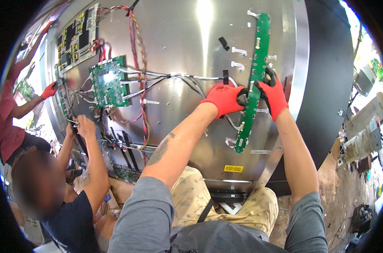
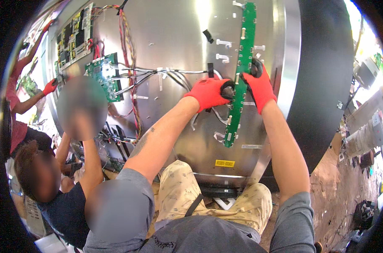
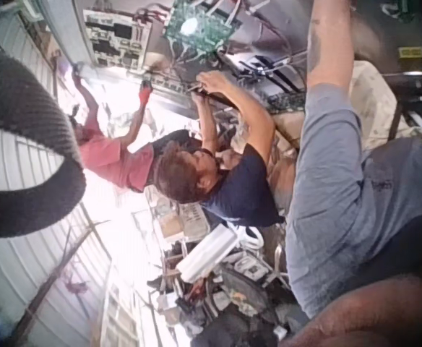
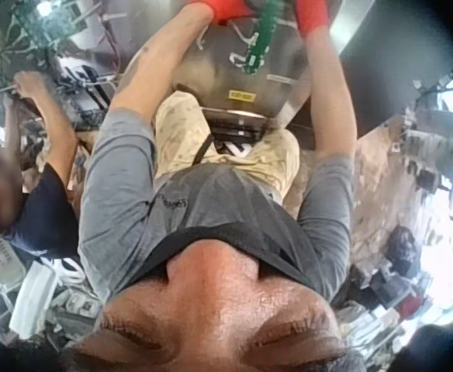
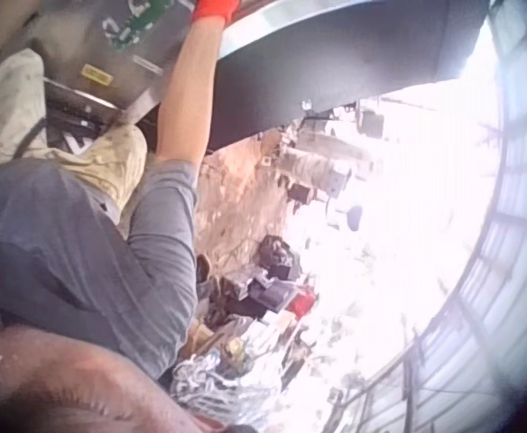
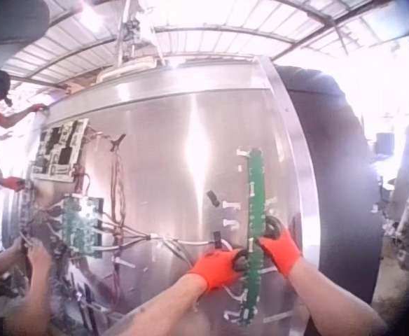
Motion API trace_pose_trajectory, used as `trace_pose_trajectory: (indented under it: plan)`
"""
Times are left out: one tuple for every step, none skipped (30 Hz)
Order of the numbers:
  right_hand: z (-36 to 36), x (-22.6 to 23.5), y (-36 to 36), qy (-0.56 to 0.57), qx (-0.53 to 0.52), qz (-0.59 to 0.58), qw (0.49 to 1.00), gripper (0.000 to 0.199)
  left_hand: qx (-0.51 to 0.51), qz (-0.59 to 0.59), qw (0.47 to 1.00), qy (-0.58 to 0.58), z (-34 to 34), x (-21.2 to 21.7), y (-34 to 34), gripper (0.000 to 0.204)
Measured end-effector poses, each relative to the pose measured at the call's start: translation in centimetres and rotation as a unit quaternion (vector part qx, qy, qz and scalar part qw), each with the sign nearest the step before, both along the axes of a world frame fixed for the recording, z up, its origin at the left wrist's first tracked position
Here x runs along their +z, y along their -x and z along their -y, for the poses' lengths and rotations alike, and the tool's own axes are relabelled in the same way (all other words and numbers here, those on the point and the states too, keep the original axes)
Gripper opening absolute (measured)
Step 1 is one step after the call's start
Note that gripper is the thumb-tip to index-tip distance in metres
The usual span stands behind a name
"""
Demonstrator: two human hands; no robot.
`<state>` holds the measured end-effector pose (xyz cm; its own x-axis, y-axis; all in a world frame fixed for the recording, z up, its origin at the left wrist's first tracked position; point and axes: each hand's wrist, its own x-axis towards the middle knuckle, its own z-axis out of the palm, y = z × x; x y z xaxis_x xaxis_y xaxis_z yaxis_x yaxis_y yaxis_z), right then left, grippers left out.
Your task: The person uses pliers to cut zip ties and remove a green circuit board from a large metal panel. They then use a screwdriver to detach a black metal bracket and place the components aside.
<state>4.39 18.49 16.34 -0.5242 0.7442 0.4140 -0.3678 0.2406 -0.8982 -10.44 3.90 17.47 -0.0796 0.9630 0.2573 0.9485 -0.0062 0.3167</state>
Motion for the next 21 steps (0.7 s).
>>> trace_pose_trajectory:
  plan:
    - [1.2,-1.3,-0.2,-0.02,-0.007,0.026,0.999,0.057,0.007,0.002,1.0,-0.002,0.1,-0.3,0.1,0.049]
    - [2.1,-2.3,-0.2,-0.044,-0.009,0.053,0.998,0.062,0.019,0.005,1.0,-0.005,0.3,-0.7,0.1,0.049]
    - [0.8,-3.3,-1.1,-0.11,-0.048,0.117,0.986,0.069,0.038,-0.056,0.996,-0.054,0.3,-1.1,-0.1,0.053]
    - [1.3,-4.1,-1.1,-0.097,-0.049,0.111,0.988,0.067,0.026,-0.035,0.999,-0.02,0.1,-1.4,0.6,0.056]
    - [0.3,-4.3,-1.7,-0.095,-0.037,0.142,0.985,0.064,0.027,-0.063,0.996,-0.059,-0.2,-2.3,0.5,0.054]
    - [-3.3,-5.1,-3.6,-0.067,-0.03,0.145,0.987,0.061,-0.009,-0.041,0.997,-0.067,-1.0,-1.1,-0.9,0.053]
    - [-3.0,-5.5,-2.7,-0.066,0.037,0.036,0.996,0.057,-0.01,-0.033,0.999,-0.041,-1.4,-1.5,-0.2,0.051]
    - [-5.2,-5.8,-3.7,-0.069,0.048,0.028,0.996,0.057,-0.03,-0.028,0.998,-0.045,-2.1,-0.9,-0.6,0.05]
    - [-3.6,-5.8,-2.9,-0.073,0.034,0.01,0.997,0.057,-0.038,-0.024,0.996,-0.077,-1.2,-1.5,-0.1,0.045]
    - [-3.9,-5.8,-2.9,-0.072,0.051,0.026,0.996,0.055,-0.044,0.0,0.997,-0.056,-0.7,-1.2,0.0,0.044]
    - [-4.1,-6.2,-2.8,-0.069,0.061,0.024,0.996,0.054,-0.052,0.023,0.998,-0.035,-0.3,-0.9,0.0,0.043]
    - [-3.7,-6.2,-2.4,-0.063,0.071,0.021,0.995,0.053,-0.059,0.047,0.997,-0.012,0.3,-0.7,0.3,0.042]
    - [-3.2,-6.3,-2.1,-0.055,0.071,0.03,0.996,0.053,-0.048,0.036,0.998,-0.01,-0.2,-1.2,0.6,0.038]
    - [-2.8,-6.4,-1.8,-0.046,0.071,0.038,0.996,0.053,-0.027,0.007,1.0,-0.012,-0.2,-1.5,0.7,0.037]
    - [-2.8,-6.3,-1.9,-0.04,0.064,0.048,0.996,0.053,-0.012,-0.023,0.999,-0.018,-0.3,-1.4,0.2,0.036]
    - [-2.9,-6.3,-1.8,-0.05,0.052,0.041,0.997,0.053,0.002,-0.052,0.998,-0.023,-0.4,-1.4,-0.1,0.035]
    - [-2.8,-6.5,-1.6,-0.06,0.04,0.035,0.997,0.053,-0.004,-0.053,0.998,-0.044,-0.3,-1.7,-0.1,0.035]
    - [-2.9,-6.5,-1.5,-0.069,0.028,0.029,0.997,0.053,0.005,-0.054,0.998,-0.037,-0.3,-1.9,-0.2,0.035]
    - [-3.1,-6.4,-1.7,-0.064,0.039,0.035,0.997,0.053,0.012,-0.056,0.998,-0.03,-0.3,-2.1,-0.5,0.035]
    - [-3.3,-6.1,-2.0,-0.059,0.048,0.042,0.996,0.053,0.019,-0.057,0.998,-0.022,-0.2,-2.2,-0.7,0.035]
    - [-3.9,-5.6,-2.4,-0.055,0.055,0.047,0.996,0.053,0.017,-0.068,0.997,-0.036,-0.4,-2.2,-0.8,0.034]
